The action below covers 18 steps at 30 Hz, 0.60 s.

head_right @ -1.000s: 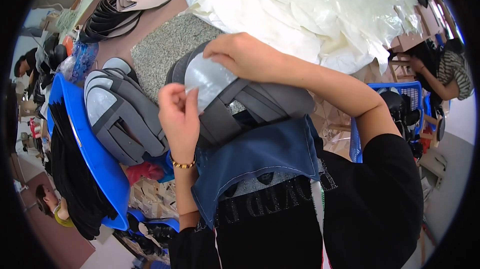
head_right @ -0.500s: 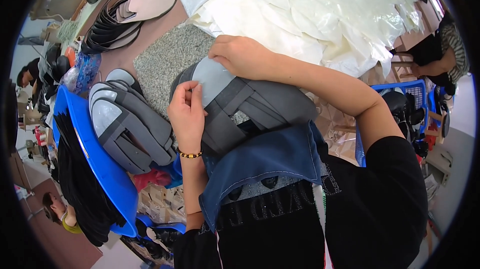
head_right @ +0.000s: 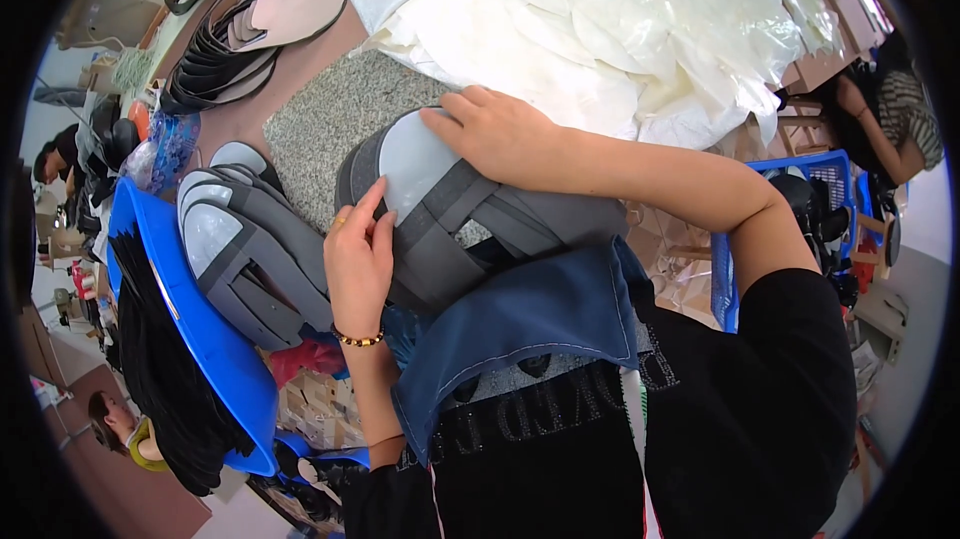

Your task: Assembling shoe components by placing white linings onto grey shoe bases.

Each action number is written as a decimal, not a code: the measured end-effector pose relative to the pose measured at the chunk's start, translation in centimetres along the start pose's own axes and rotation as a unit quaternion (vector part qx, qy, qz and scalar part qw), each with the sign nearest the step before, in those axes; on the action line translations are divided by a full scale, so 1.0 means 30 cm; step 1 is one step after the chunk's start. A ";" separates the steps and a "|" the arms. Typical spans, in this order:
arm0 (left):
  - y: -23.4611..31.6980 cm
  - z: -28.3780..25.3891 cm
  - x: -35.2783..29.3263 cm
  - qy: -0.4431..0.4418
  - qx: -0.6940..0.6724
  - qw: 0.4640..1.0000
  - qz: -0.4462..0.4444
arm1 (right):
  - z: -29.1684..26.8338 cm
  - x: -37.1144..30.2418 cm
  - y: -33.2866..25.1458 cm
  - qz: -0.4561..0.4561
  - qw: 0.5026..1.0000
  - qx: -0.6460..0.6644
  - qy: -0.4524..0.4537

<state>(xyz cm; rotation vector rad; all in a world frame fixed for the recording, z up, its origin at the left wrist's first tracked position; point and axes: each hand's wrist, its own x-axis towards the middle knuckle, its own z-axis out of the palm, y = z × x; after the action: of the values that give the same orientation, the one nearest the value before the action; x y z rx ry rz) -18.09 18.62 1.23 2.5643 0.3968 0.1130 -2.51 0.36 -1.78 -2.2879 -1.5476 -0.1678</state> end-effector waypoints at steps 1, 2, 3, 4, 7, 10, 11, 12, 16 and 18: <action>-0.014 0.002 -0.013 0.010 -0.031 0.999 0.011 | -0.009 -0.006 0.002 -0.001 1.000 0.001 0.000; -0.017 0.008 -0.029 0.010 -0.031 0.999 0.010 | -0.026 -0.008 0.007 0.022 0.998 0.061 0.016; -0.002 0.012 -0.038 0.048 -0.058 0.997 -0.013 | -0.051 -0.003 0.012 0.043 0.991 0.121 0.033; 0.014 0.018 -0.047 0.085 -0.086 0.992 -0.035 | -0.073 0.001 0.013 0.065 0.980 0.180 0.049; 0.025 0.031 -0.068 0.137 -0.109 0.984 -0.032 | -0.127 0.006 -0.001 0.131 0.877 0.462 0.017; 0.046 0.044 -0.069 0.157 -0.105 0.981 0.037 | -0.206 0.002 -0.021 0.154 0.796 0.585 -0.017; 0.071 0.027 -0.091 0.169 -0.275 0.946 -0.035 | -0.237 0.000 -0.030 0.143 0.797 0.585 -0.040; 0.095 0.002 -0.117 0.170 -0.436 0.877 -0.106 | -0.263 -0.005 -0.040 0.133 0.799 0.584 -0.061; 0.101 -0.133 -0.173 0.232 -0.318 0.915 -0.090 | -0.304 -0.019 -0.068 0.026 0.873 0.476 -0.107; 0.023 -0.249 -0.226 0.257 -0.233 0.930 -0.121 | -0.286 -0.004 -0.112 0.008 0.779 0.619 -0.104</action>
<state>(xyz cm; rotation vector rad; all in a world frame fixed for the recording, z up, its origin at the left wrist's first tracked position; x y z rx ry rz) -25.56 19.76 7.95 1.9718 0.7740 0.7076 -4.70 -1.82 6.91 -1.2286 -1.1121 0.8830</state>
